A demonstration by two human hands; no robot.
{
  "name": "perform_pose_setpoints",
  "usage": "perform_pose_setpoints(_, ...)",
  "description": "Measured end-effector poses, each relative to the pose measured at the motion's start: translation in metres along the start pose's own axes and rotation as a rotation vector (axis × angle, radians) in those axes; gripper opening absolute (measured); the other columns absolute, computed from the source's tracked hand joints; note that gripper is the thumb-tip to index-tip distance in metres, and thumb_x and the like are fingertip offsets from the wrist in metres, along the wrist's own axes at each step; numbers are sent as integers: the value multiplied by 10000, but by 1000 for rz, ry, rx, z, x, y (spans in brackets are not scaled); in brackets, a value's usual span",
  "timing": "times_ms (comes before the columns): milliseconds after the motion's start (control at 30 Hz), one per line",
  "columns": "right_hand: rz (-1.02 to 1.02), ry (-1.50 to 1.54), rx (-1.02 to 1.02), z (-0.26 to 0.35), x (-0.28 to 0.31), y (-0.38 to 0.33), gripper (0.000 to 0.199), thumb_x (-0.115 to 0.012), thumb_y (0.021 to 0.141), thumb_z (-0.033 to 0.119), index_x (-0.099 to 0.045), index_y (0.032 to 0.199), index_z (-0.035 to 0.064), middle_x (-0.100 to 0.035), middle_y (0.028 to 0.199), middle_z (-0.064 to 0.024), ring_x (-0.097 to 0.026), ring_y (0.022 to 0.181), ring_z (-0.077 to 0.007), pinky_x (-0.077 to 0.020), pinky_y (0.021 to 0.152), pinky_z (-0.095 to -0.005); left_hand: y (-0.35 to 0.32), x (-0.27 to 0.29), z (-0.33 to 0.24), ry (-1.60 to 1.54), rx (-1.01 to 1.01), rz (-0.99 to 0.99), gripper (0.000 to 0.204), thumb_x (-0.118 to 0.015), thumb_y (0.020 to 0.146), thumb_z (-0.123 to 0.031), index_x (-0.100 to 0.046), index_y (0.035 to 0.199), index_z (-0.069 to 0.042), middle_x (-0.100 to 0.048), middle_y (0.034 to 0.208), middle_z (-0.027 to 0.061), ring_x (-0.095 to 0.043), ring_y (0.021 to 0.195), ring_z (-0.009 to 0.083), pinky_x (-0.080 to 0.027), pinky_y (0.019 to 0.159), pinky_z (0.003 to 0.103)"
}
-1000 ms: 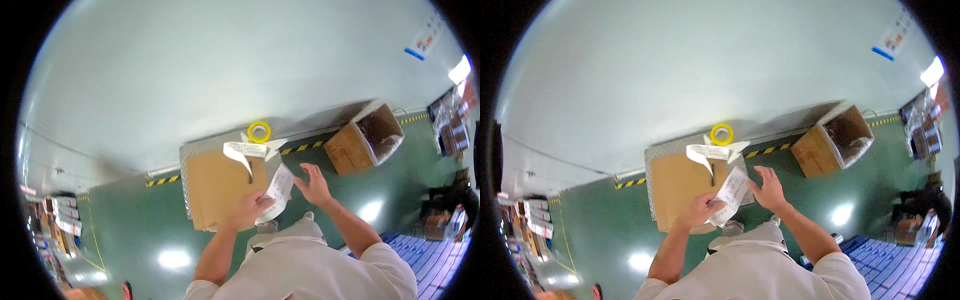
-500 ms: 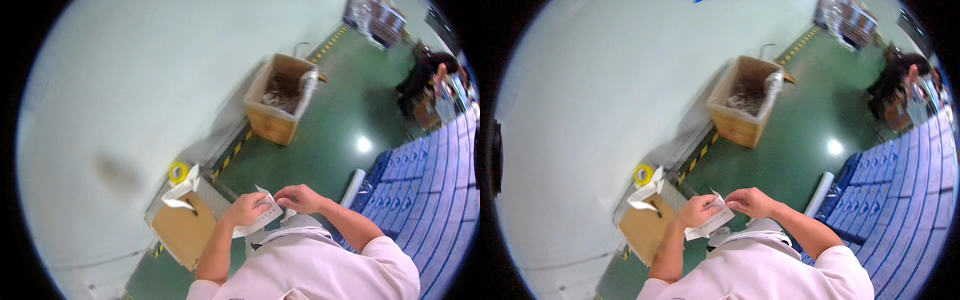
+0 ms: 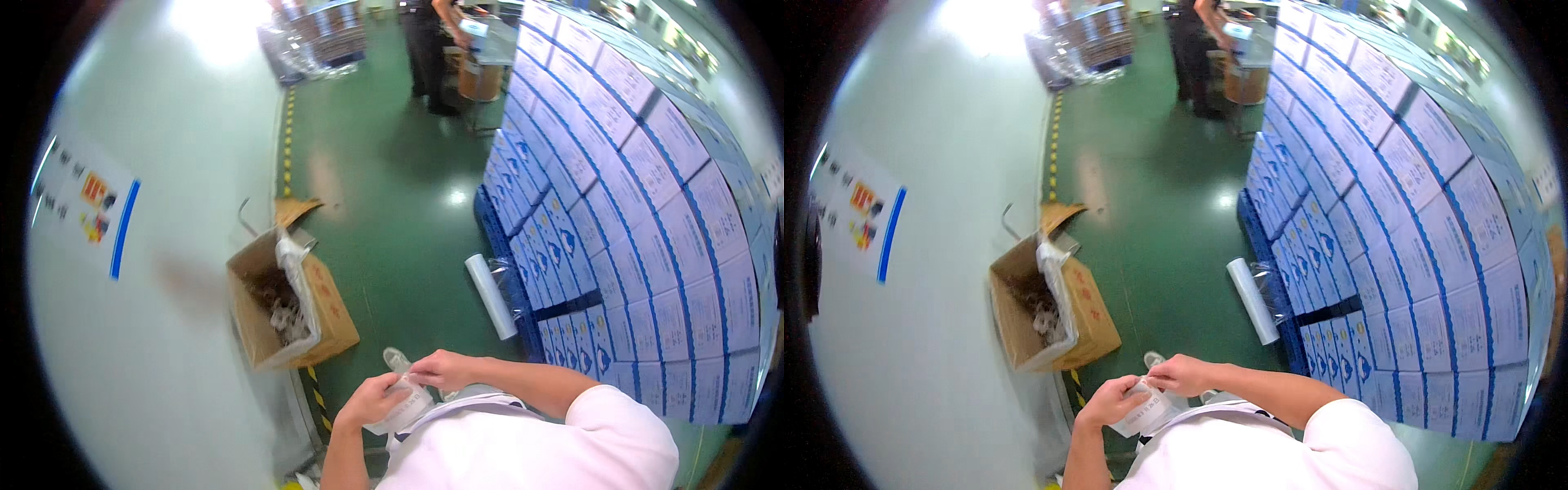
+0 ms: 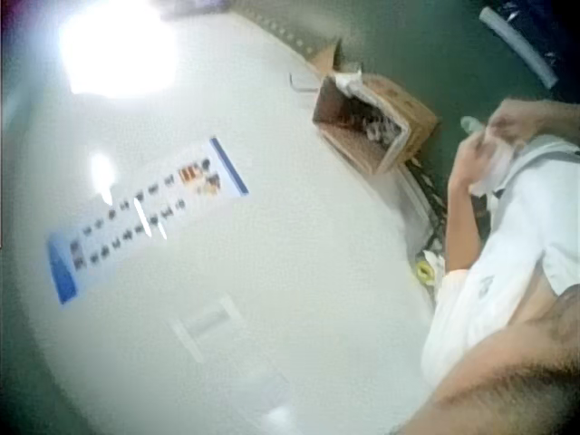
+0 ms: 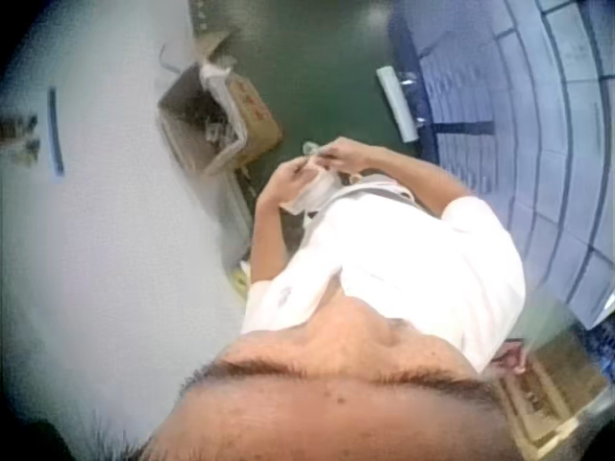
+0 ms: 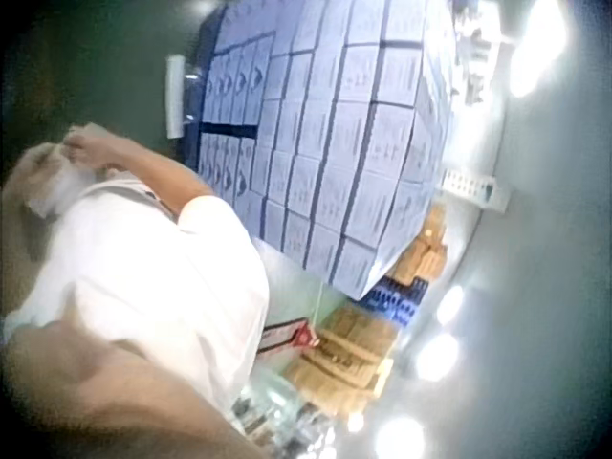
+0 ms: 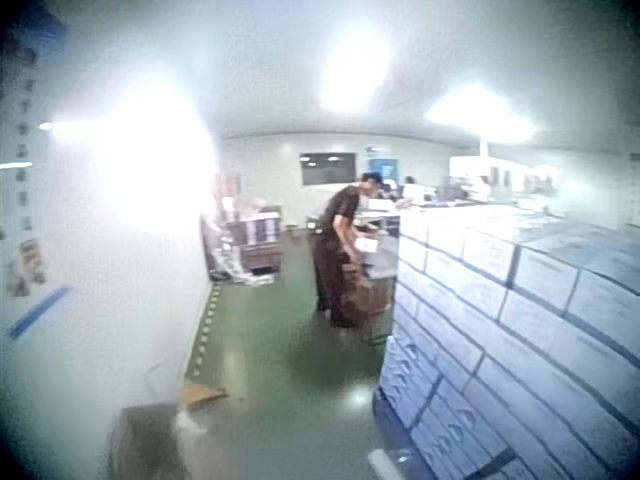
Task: The person applies labels to a stack of boxes on a pallet, then wraps the entire stack with plastic film. They then use a pallet jack to move the wrapped pallet and place a blue plastic crate on top of it.
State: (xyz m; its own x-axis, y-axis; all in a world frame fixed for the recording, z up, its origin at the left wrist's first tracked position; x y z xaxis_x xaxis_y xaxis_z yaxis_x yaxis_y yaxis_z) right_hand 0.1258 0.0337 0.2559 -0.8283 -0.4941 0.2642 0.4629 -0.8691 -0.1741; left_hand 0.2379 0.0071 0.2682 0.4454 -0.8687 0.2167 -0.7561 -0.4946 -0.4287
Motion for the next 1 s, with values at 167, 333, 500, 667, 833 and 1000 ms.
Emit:
perform_pose_setpoints(167,-135,-56,-153,-18,80,28,289,-551,949,289,-652,1028,30,-669,833,-126,-641,730,-231,-495,691,-339,97,40,-43,290,-7,270,255,-662,872,-181,-626,1047,1,-633,837,78,-549,758,111,-477,701,281)
perform_pose_setpoints(333,-437,295,-263,-57,168,40,264,-582,942,263,-659,1002,18,-680,840,-67,-631,746,-148,-511,740,-304,192,102,-70,424,-63,343,288,-672,865,-195,-628,1082,-11,-645,866,121,-562,761,156,-483,712,310)
perform_pose_setpoints(500,-1014,687,-430,-172,214,-65,213,-625,912,225,-653,942,16,-621,794,-14,-573,713,-101,-486,655,-256,303,147,-83,695,-105,348,290,-643,868,-203,-631,1082,-9,-677,955,202,-667,860,314,-510,760,382)
perform_pose_setpoints(667,-1700,759,-949,-282,142,-212,250,-594,879,209,-662,988,-4,-676,778,-64,-642,730,-132,-493,611,-294,410,146,-90,1052,-177,456,312,-615,864,-191,-611,1137,-41,-666,1000,220,-626,930,410,-500,797,449)
perform_pose_setpoints(833,-2059,233,-1431,-327,111,-248,315,-485,923,297,-593,872,6,-634,800,-245,-607,787,-443,-466,683,-499,491,102,-104,1192,-239,583,345,-593,862,-208,-596,1176,-64,-656,1033,223,-614,961,415,-489,827,485)
perform_pose_setpoints(1000,-2264,331,-1518,-391,126,-203,318,-464,956,304,-586,1009,15,-641,865,-255,-604,832,-462,-465,715,-531,553,57,-111,1296,-282,777,355,-550,869,-220,-582,1199,-93,-641,1102,200,-607,1009,393,-491,853,484)
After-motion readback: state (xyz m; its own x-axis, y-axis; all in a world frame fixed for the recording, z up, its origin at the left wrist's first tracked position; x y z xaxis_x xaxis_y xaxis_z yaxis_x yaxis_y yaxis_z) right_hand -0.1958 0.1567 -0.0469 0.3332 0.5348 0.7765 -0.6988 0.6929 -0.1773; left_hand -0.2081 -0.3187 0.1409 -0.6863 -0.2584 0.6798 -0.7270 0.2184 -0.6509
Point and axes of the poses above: each hand's wrist, its own y-axis towards the middle knuckle, its own x-axis out of the back of the hand, z = x × y, the point moved 9 cm from there along y, towards the middle knuckle
